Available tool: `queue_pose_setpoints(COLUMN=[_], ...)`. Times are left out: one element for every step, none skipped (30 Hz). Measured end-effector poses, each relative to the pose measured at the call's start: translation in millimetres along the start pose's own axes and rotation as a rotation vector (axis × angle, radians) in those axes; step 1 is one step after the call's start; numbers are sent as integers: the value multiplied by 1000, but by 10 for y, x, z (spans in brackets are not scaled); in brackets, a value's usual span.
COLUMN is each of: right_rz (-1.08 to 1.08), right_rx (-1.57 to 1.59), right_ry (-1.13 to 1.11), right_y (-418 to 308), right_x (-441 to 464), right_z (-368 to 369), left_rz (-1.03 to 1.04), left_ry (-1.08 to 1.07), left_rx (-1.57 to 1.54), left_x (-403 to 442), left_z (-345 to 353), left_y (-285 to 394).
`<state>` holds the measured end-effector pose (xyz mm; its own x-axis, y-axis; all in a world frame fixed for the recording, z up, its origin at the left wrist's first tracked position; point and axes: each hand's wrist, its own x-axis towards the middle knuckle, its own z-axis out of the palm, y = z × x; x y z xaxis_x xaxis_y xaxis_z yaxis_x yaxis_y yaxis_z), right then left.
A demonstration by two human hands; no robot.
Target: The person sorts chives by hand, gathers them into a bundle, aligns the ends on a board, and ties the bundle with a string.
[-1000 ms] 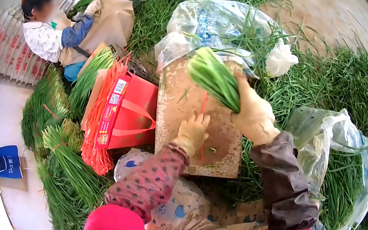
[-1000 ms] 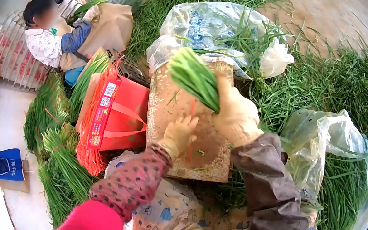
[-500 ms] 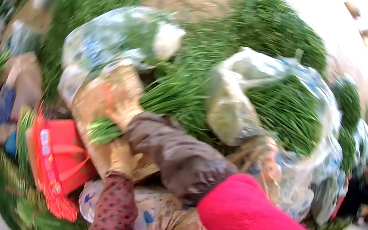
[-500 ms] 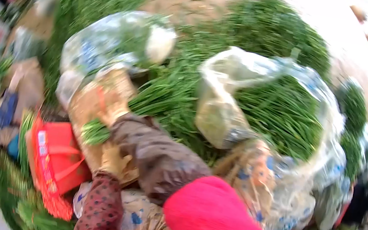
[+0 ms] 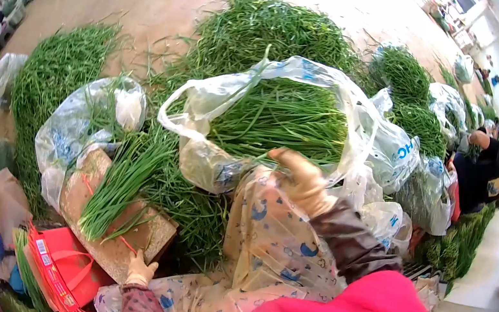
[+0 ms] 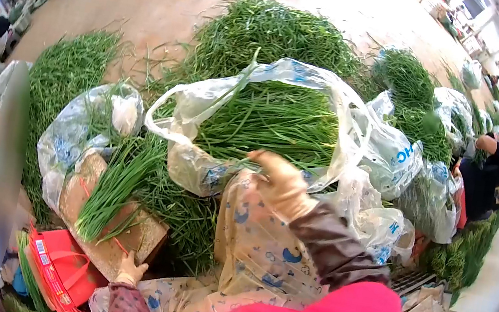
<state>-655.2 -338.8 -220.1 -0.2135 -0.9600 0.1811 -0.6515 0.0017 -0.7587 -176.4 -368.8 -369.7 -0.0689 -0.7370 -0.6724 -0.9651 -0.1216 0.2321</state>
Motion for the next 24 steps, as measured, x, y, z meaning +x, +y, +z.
queue_pose_setpoints(right_rz=[-26, -48, 18, 82, 159, 233, 270, 309, 285, 292, 288, 286, 386, 511, 520, 463, 407, 424, 469, 510, 537, 554, 565, 565], right_rx=[-38, -75, -33, 13, 56, 100, 122, 145, 140, 77, -83, -243, -323, -484, -479, -697, -918, -986, -938, -894, -853, -823, -801, -783], right_ry=[67, 132, 162, 194, 237, 276, 251, 222, 177, 163, 122, 78, 11, -96, -98, -126, -143, -211, -286, -362, -422, -468, -510, -538], right_y=[179, 356, 589, 821, 1014, 1089, 1170, 1187, 1416, 1586, 1740, 1862, 1874, 1904, 2117, 2390, 2549, 2708, 2683, 2652, 2601, 2581, 2566, 2592], right_x=[-26, -13, 19, 87, 172, 302, 403, 522, 650, 756, 860, 950, 1020, 1101, 1150, 1130, 1126, 1148, 1133, 1167, 1176, 1173, 1154, 1161], right_z=[-217, -424, -598, -726, -827, -912, -992, -1072, -1075, -1073, -1097, -1113, -1164, -1239, -1231, -1202, -1188, -1209, -1255, -1320, -1370, -1389, -1394, -1415], left_rz=[1, -1, 34, 39, 123, 205, 348, 480, 580, 627, 723, 802, 895, 962, 1037, 1076, 1091, 1106, 1168, 1228, 1284, 1308, 1315, 1322], left_ry=[-26, -53, -88, -79, -45, -12, 133, 202, 258, 258, 283, 268, 295, 309, 320, 289, 262, 234, 246, 260, 237, 265, 252, 240], left_rx=[65, 131, 172, 191, 125, 58, 78, -28, -56, -152, -142, -206, -141, -124, -132, -180, -158, -139, -80, -23, -30, 40, 68, 97], left_x=[-45, -98, -100, -109, -137, -135, -99, -35, 33, 108, 156, 245, 290, 353, 475, 575, 665, 742, 828, 899, 965, 1006, 1033, 1050], left_z=[-21, -69, -157, -292, -447, -570, -658, -761, -873, -969, -1069, -1123, -1197, -1212, -1173, -1105, -1030, -941, -836, -728, -623, -533, -454, -379], left_y=[74, 157, 266, 428, 640, 852, 1051, 1287, 1577, 1901, 2273, 2601, 2959, 3286, 3553, 3796, 4017, 4203, 4362, 4514, 4665, 4812, 4955, 5092])
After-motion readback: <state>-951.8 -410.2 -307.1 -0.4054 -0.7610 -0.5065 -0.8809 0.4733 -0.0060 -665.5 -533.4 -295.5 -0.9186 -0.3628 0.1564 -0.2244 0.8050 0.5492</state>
